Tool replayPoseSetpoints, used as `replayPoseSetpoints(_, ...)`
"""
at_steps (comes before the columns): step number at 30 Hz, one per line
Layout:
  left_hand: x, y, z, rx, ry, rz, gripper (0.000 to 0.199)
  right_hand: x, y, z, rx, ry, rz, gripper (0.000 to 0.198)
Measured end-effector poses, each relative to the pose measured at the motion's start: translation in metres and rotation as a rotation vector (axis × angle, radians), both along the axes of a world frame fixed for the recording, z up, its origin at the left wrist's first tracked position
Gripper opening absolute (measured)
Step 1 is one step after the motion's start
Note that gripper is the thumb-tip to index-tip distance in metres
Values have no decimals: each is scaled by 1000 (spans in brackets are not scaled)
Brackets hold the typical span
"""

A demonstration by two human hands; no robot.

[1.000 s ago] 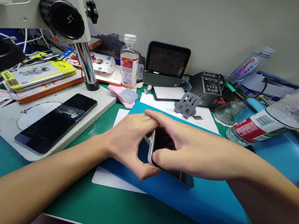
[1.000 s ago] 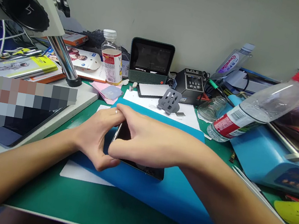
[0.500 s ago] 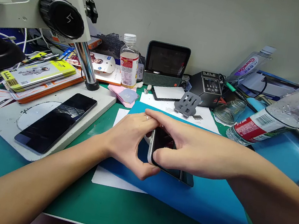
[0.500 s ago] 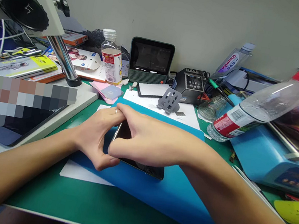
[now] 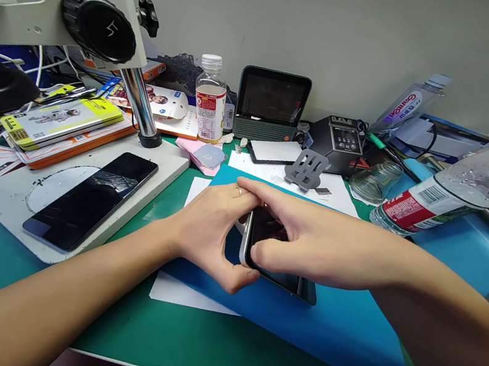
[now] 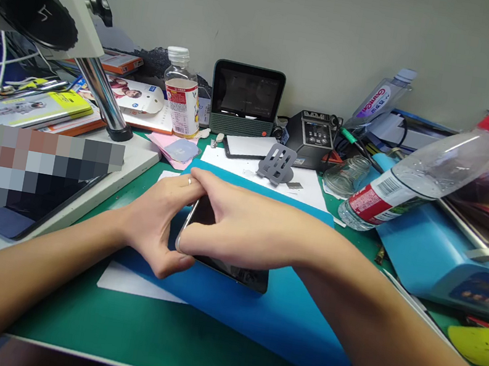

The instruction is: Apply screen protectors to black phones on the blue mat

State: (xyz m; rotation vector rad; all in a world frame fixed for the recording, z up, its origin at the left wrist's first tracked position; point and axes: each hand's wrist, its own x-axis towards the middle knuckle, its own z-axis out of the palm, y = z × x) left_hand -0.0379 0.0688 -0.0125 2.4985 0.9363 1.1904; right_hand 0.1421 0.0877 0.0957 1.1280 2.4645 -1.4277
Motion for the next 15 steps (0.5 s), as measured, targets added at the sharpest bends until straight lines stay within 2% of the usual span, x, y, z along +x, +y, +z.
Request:
replayPoseSetpoints(10,0,-1,2,-5,-7,5,47,1,3,-2,-58,-19,14,53)
replayPoseSetpoints(15,-1,-1,1,-7,-3,-11,49,1,5,-3,-42,-10,16,52)
